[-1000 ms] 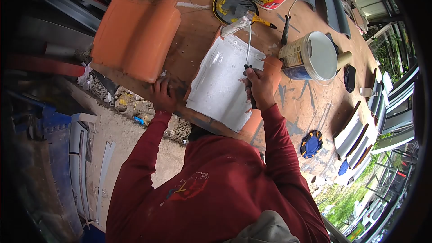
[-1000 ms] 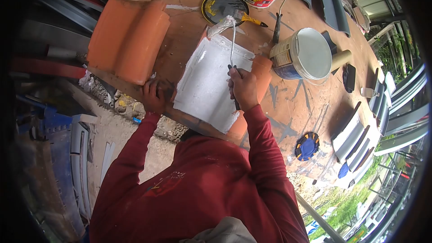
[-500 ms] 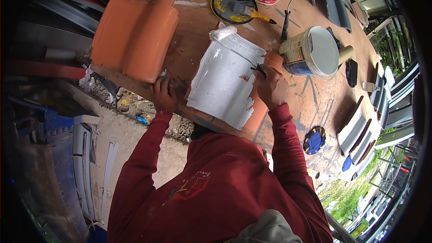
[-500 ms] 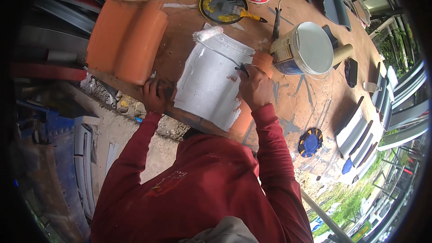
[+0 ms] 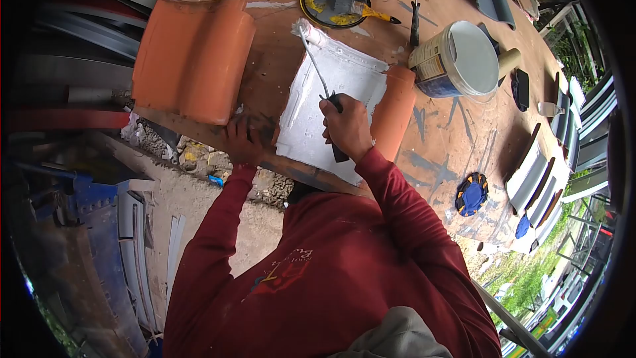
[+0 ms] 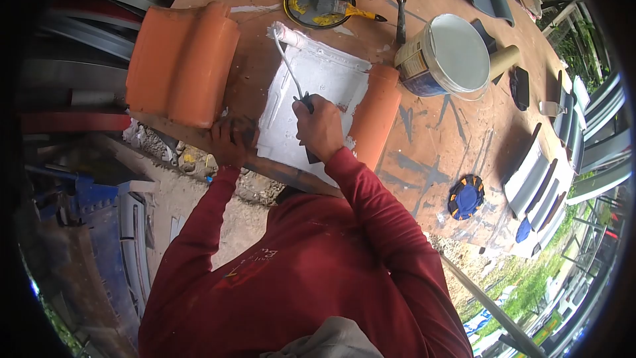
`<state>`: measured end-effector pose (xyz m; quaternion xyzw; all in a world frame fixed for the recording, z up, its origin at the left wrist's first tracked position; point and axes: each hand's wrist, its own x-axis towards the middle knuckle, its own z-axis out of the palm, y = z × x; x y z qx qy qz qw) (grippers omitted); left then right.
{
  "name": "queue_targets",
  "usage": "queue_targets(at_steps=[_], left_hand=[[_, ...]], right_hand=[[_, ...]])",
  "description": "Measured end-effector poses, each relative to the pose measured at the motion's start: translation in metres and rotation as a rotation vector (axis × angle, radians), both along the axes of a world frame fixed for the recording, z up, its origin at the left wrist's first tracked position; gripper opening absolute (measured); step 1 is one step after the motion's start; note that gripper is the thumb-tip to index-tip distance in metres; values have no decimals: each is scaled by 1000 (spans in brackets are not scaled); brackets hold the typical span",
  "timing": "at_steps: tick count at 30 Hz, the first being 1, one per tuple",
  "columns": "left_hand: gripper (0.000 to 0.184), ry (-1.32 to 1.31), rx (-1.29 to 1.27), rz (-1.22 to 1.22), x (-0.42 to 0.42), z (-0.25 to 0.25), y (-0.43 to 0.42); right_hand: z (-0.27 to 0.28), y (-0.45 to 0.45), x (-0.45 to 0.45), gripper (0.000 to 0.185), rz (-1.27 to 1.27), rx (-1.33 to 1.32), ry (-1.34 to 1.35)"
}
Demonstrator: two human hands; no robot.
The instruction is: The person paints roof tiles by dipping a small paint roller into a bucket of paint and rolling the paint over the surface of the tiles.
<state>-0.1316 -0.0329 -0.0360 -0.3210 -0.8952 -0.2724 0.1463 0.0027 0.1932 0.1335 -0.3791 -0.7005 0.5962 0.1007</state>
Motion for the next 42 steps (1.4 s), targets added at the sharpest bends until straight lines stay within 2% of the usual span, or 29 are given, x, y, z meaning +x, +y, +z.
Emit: queue_targets(at_steps=[1,5,8,10,13,17,18,19,21,24,25,26,28,31,35,37,42], left_hand=[[37,-3,-15,12,0,1,0],[37,-68,-14,29,1,3,0],[37,-35,27,17,-1,6,4],[38,-87,33,-8,1,8,1],[37,-28,-13,17,1,3,0],[38,-26,21,13,-2,4,3],[38,-8,31,1,-4,3,3],[38,7,36,-12,-2,2,1],[39,-9,27,-13,-2,1,-1],[39,-18,34,-33,0,6,-1],[38,-17,49,-35,-1,8,1],[38,-13,51,-36,0,8,1],[38,-31,-6,9,0,4,0],[38,-70,15,31,1,2,0],[37,-59,52,6,1,5,3],[37,-50,50,-15,-1,4,0],[36,-11,16,2,1,4,0]], right_hand=[[1,4,-11,31,-4,34,-2],[18,-29,-5,28,25,-188,-20],[5,-44,5,29,71,-108,3],[10,-35,-9,29,-34,-314,27],[5,-5,-37,32,-96,-303,75],[26,-39,-4,32,6,-472,38],[15,-54,13,31,102,-297,9],[25,-66,23,31,109,-299,1],[51,-82,34,31,113,-591,-112],[34,-66,15,30,2,-545,-43],[11,-55,4,29,-17,-396,-3],[17,-42,-11,29,-83,-504,24],[-3,-11,-32,27,-119,-503,122],[7,-2,-35,29,-96,-491,79],[20,-48,10,31,-35,-576,-2],[17,-64,25,31,75,-563,-71],[11,-30,5,31,-41,-572,26]])
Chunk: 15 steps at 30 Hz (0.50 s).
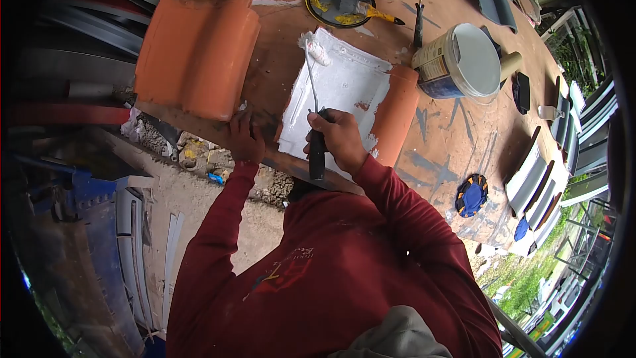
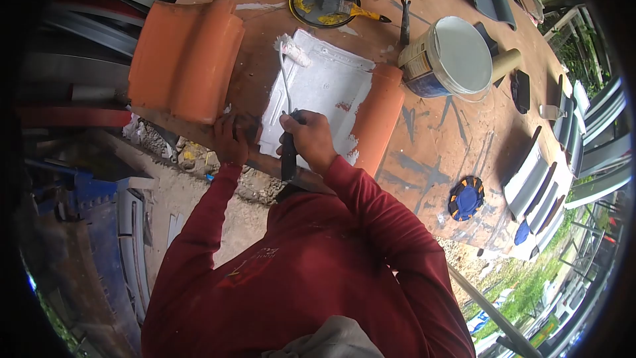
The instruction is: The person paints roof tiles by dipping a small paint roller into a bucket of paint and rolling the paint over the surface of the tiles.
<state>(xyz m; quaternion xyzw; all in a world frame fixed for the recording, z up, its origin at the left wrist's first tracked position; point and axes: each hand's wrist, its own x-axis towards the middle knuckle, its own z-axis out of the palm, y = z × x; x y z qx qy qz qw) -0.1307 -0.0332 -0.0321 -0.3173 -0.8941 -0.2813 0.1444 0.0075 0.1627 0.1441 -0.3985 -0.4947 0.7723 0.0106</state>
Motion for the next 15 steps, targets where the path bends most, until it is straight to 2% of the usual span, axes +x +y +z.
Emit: queue_targets(at_steps=[2,4,6,8,9,10,11,15], left_hand=[[36,2,-9,9,-2,-1,-1],[35,-80,4,0,-1,-3,-2],[36,-29,19,-2,-5,-7,-1],[36,14,24,11,-3,-8,1],[36,9,30,4,-3,-4,1],[35,6,34,-6,-2,-2,-1],[35,1,30,-1,0,-2,-3],[36,4,29,-7,-4,-1,0]], right_hand=[[-1,8,5,31,-2,33,-3],[5,11,35,32,348,363,-60],[22,32,70,29,538,464,-191],[38,57,102,25,669,885,-216],[44,68,115,20,657,998,-236],[31,81,133,16,515,1219,-76],[48,92,136,13,566,1319,-214],[53,140,142,15,667,1314,-414]])
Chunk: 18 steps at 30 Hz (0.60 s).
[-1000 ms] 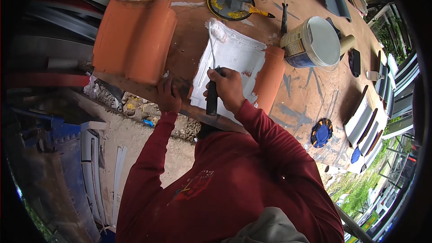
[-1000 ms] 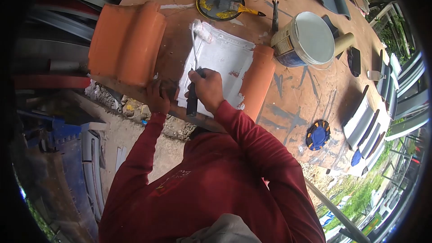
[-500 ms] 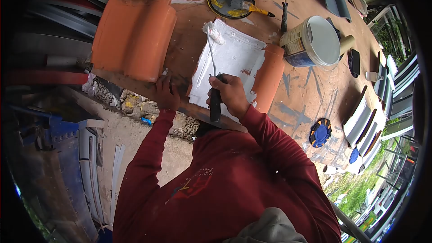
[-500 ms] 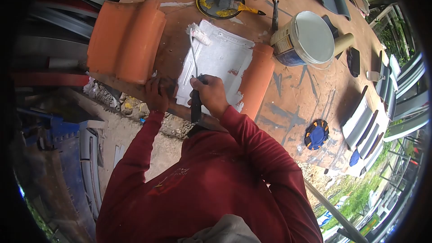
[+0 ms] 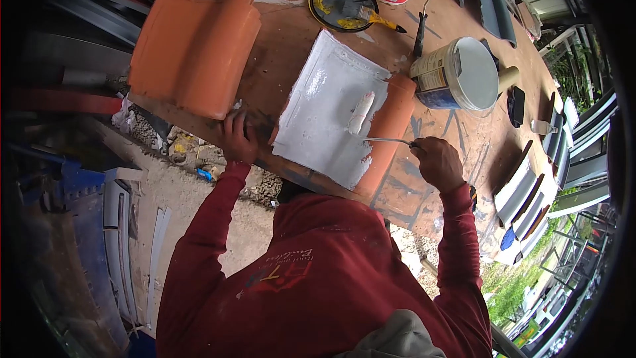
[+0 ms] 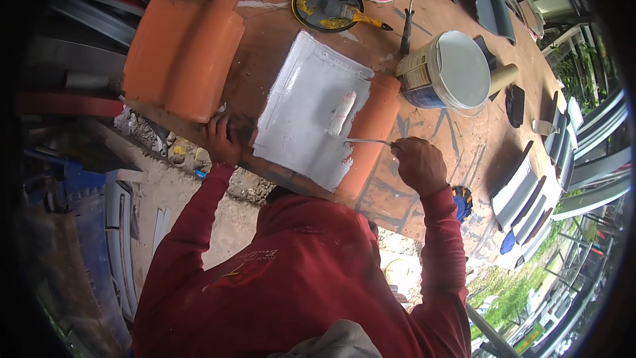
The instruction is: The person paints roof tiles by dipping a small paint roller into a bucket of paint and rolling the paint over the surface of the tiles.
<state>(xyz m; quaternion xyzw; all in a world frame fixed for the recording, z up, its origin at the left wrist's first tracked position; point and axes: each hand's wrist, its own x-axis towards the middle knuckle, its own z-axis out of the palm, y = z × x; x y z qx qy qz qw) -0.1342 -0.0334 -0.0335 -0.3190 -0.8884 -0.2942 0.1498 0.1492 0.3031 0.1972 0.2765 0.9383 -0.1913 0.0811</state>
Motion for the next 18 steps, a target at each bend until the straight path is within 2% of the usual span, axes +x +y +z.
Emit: queue_targets(at_steps=[5,9,11,14,16,18], left_hand=[[35,1,-3,-7,1,-2,1],[35,-17,-17,9,2,-2,-1],[35,-23,2,4,0,-3,1],[36,-43,-4,3,1,-3,0],[36,-16,-25,11,1,-2,0],[37,-22,-19,-6,0,-2,-1]], right_hand=[[-50,-16,-64,15,102,-93,259],[-47,-26,-75,16,97,-107,246],[-32,-12,-52,15,54,-37,44],[23,7,-21,16,-13,10,-211],[43,9,-16,16,-29,10,-189],[33,4,-27,16,-9,38,-184]])
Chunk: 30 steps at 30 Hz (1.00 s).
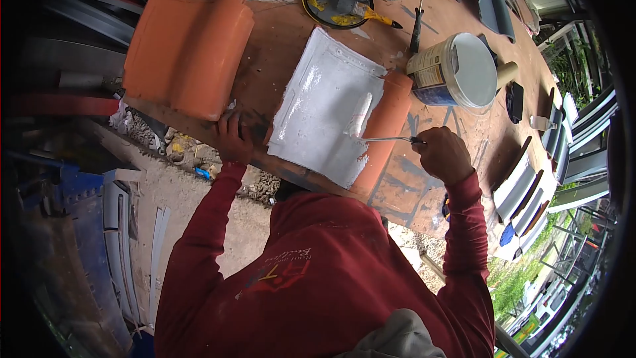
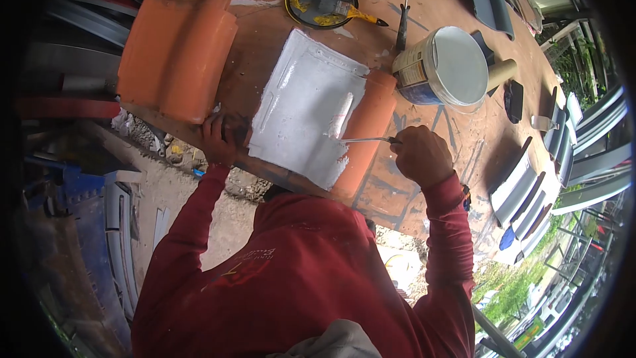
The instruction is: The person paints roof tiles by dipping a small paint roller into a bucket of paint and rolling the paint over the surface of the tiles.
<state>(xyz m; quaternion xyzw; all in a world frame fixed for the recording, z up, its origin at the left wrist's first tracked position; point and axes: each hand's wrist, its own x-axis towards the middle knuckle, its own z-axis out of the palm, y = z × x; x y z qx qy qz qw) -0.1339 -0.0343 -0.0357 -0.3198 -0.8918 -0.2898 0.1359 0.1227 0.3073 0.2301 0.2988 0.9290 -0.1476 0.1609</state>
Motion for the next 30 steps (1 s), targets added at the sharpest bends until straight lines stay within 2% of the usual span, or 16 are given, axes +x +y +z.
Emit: queue_targets(at_steps=[2,5,7,10,13,16,18,20,22,24,28,30], left_hand=[[37,-3,9,-13,1,0,4],[37,-20,19,-7,-1,0,-1],[37,4,8,1,0,-1,-1],[37,-8,-8,18,1,1,0],[35,3,-30,28,2,0,-1],[34,-7,16,-6,0,2,1],[34,-6,7,-3,1,3,3],[33,-5,-13,4,0,3,1],[34,-6,-3,9,1,2,1],[35,3,-4,-1,0,1,1],[35,-6,-20,-10,0,3,1],[35,-10,-18,-15,1,6,1]], right_hand=[[-23,-4,-11,16,73,-14,103],[-35,-16,-18,16,44,-58,98],[-26,-17,-4,15,32,-4,13],[19,-12,12,14,-7,-34,-64],[29,-14,12,14,10,-46,-62],[-19,-28,-1,14,97,-70,21],[-60,-47,-15,14,42,-264,236],[-82,-70,-26,14,32,-278,373],[-81,-79,-24,14,25,-287,396],[-73,-76,-8,15,51,-182,235],[-27,-44,47,13,42,-115,21],[-2,-37,69,12,10,-109,7]])
